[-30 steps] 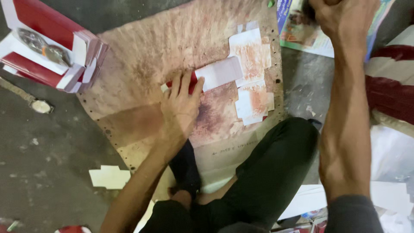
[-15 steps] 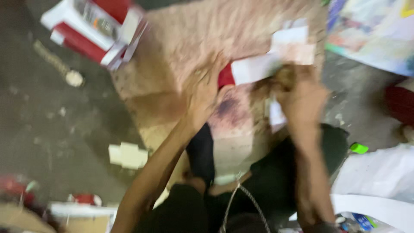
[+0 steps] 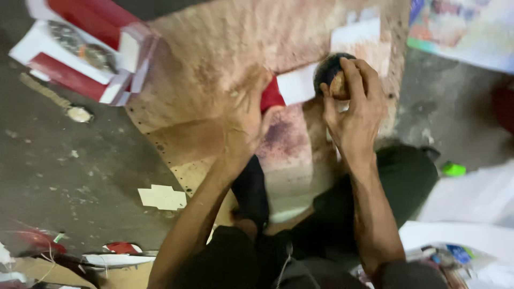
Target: The person sits on the floor and glues red and white paper pieces together. They apply adhesive from a jar using a small tool, press the pieces, and stack the finished units.
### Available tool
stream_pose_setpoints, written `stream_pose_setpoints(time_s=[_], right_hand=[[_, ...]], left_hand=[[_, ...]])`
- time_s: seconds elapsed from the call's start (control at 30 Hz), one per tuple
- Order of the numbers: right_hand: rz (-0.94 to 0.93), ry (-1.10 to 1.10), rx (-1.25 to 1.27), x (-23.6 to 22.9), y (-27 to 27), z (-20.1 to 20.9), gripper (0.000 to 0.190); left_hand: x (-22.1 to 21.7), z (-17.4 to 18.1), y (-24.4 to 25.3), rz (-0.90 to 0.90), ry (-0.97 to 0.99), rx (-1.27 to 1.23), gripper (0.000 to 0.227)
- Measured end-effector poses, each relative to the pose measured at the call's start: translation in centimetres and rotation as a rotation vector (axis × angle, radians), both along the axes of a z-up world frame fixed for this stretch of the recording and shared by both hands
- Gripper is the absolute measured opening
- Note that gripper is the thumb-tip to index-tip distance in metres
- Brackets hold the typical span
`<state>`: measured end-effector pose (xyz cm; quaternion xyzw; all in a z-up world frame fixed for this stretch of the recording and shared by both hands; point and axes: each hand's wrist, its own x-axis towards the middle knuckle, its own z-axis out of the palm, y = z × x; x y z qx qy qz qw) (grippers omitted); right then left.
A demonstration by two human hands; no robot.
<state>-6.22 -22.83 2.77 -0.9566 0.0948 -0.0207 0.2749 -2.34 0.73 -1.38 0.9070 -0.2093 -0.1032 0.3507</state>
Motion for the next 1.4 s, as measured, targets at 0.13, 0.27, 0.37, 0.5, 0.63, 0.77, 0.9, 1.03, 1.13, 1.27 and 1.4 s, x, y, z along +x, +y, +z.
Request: stream_pose_setpoints(time_s=[0.13,0.27,0.37,0.5,0.63,0.77,0.9,1.03,1.13,1.27,1.4], right_hand=[[0.092,-0.129,-0.13,4.4,0.3,-2.2,0.047],[0.143,-0.045,-0.332,0.6,-2.3,1.1,0.03],[0.013,-0.095,-0.231,3.2,-9.1,2.8,0.018],[-0.02,-0.262,0.146,8.0,-19.3,-2.8,0.028],[0.246,-0.374,-0.441,10.1,-23.8,-7.4,0.038],[0.191,0.02,-0.459,8.4,-19.7,-0.1,0.03],[0.164,-0.132,0.038,5.8,-6.7,5.2,0.042],[0.167,-0.066,-0.038,4.5,4.4,5.3,0.056],[0.057,0.282,-0.204,4.7,3.3,6.9,0.058],[0.043,-0.146,0.076,2.1,4.9,4.9,0.054],[-0.01,-0.084,0.169,0.1,7.6,1.4,0.05]], left_hand=[[2.9,1.5,0.5,0.014,0.134,0.187,0.067],[0.9,3.0,-0.8,-0.085,0.067,0.144,0.066],[1.6,2.5,-1.3,0.037,-0.138,0.071,0.069],[0.4,1.8,-0.6,0.063,-0.098,0.084,0.069],[0.3,0.7,-1.1,0.062,-0.123,0.102,0.068],[0.2,0.8,-0.9,0.101,-0.006,0.083,0.072],[0.2,0.7,-0.9,0.143,-0.045,-0.002,0.07],[0.5,1.2,-1.7,0.157,0.031,0.037,0.073],[1.0,1.1,-1.6,0.165,0.014,0.054,0.077],[-0.3,0.6,-0.9,0.18,0.004,0.07,0.08],[-0.4,0.5,-0.7,0.182,0.082,0.009,0.081]])
